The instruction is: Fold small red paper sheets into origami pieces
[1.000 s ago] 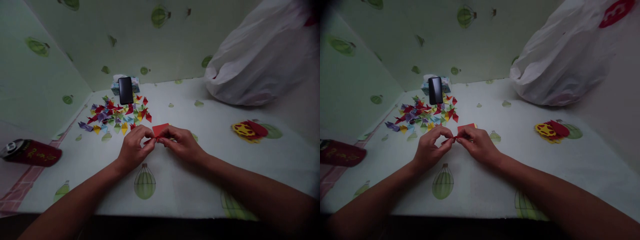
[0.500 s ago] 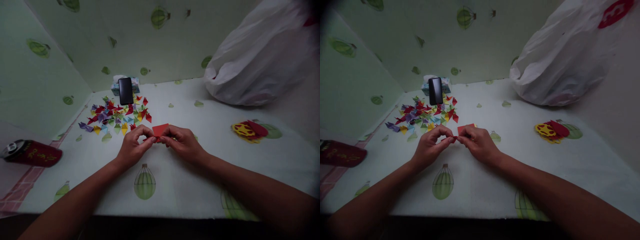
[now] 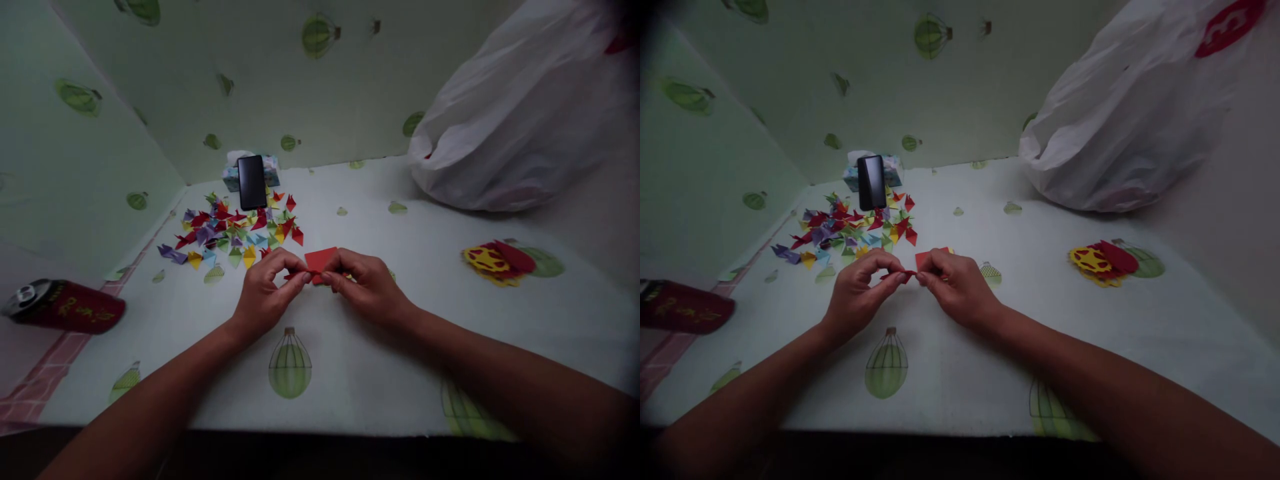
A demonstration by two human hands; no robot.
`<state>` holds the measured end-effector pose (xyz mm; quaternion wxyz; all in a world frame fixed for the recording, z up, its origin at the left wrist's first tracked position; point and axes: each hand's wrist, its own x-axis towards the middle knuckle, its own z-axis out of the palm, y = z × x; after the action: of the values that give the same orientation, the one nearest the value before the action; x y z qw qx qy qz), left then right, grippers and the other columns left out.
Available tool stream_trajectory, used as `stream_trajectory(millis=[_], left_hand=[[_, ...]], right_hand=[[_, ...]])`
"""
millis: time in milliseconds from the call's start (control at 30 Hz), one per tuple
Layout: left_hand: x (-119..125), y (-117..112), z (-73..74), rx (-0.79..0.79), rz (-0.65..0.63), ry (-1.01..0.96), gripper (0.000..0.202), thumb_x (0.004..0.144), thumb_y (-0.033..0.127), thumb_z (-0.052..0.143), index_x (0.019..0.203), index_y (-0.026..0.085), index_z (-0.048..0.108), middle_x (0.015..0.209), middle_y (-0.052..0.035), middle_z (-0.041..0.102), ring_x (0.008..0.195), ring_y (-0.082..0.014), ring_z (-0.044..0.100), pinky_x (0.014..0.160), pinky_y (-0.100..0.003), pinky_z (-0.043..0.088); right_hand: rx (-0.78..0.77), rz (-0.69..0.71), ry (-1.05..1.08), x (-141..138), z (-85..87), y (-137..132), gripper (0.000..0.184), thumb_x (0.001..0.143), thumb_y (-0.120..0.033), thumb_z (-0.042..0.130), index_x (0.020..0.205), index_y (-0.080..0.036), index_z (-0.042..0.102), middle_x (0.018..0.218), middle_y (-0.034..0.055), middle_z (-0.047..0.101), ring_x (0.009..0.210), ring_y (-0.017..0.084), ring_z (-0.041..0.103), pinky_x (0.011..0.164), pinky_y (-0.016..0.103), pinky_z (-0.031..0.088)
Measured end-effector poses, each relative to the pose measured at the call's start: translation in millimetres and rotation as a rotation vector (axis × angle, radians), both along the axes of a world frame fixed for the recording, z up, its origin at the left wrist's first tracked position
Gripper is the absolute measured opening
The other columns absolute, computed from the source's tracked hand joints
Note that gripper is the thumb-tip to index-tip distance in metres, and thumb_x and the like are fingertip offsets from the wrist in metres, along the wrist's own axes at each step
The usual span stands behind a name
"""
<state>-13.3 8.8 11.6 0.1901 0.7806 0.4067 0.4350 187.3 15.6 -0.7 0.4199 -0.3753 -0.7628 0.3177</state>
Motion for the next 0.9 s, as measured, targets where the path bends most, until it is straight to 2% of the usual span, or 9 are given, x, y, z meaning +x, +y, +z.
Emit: stream_trajectory(millis=[100,167,300,500,700,900], left_hand=[[0.8,0.5,-2.6,0.069,-0.011,0.019,0.01,0.086,0.011,0.069,0.081,0.017,0.063,0.078,-0.0008,0.064,0.073,-0.0125,0.058,0.068,-0.026,0.046],[2.0,0.5,-4.2,0.115,-0.033,0.037,0.009,0.086,0.01,0.068,0.083,0.017,0.063,0.078,-0.0016,0.065,0.075,-0.0136,0.059,0.071,-0.028,0.047],[4.2,-0.7,-5.6,0.114,-0.066,0.046,0.008,0.088,0.009,0.066,0.083,0.016,0.063,0.078,-0.0029,0.064,0.076,-0.0148,0.059,0.071,-0.029,0.047],[4.2,-1.0,-5.4,0.085,-0.059,0.022,0.01,0.087,0.011,0.067,0.081,0.017,0.062,0.076,-0.0015,0.064,0.074,-0.0144,0.059,0.071,-0.029,0.047],[3.1,-2.4,-3.4,-0.059,-0.012,-0.05,0.01,0.086,0.013,0.069,0.078,0.018,0.064,0.078,-0.0004,0.064,0.074,-0.0134,0.059,0.071,-0.028,0.047],[0.0,1.4,-2.4,-0.249,0.101,-0.175,0.008,0.085,0.02,0.069,0.078,0.018,0.066,0.078,-0.0008,0.065,0.075,-0.0146,0.059,0.071,-0.029,0.046]], right_hand=[[0.032,0.009,0.006,-1.0,-1.9,0.2,0.003,0.09,-0.019,0.064,0.088,-0.017,0.063,0.081,0.0026,0.065,0.073,0.014,0.058,0.068,0.027,0.045],[0.079,0.037,0.023,-1.7,-3.2,0.5,0.004,0.09,-0.018,0.065,0.092,-0.016,0.063,0.087,0.0048,0.067,0.078,0.016,0.059,0.071,0.029,0.047],[0.182,0.075,0.015,-1.9,-4.7,1.6,0.009,0.091,-0.012,0.061,0.083,-0.016,0.061,0.08,0.0034,0.064,0.075,0.015,0.058,0.069,0.028,0.045],[0.171,0.052,0.018,-1.9,-7.0,2.6,0.01,0.09,-0.011,0.062,0.082,-0.017,0.061,0.078,0.0019,0.064,0.072,0.014,0.058,0.067,0.026,0.044],[0.155,0.017,-0.033,-1.6,-2.7,0.8,0.013,0.091,-0.012,0.06,0.079,-0.016,0.06,0.076,0.0021,0.063,0.07,0.014,0.056,0.066,0.026,0.042],[0.022,-0.101,0.002,3.1,0.4,8.3,0.014,0.087,-0.011,0.06,0.074,-0.017,0.058,0.073,0.0001,0.061,0.066,0.013,0.052,0.062,0.026,0.039]])
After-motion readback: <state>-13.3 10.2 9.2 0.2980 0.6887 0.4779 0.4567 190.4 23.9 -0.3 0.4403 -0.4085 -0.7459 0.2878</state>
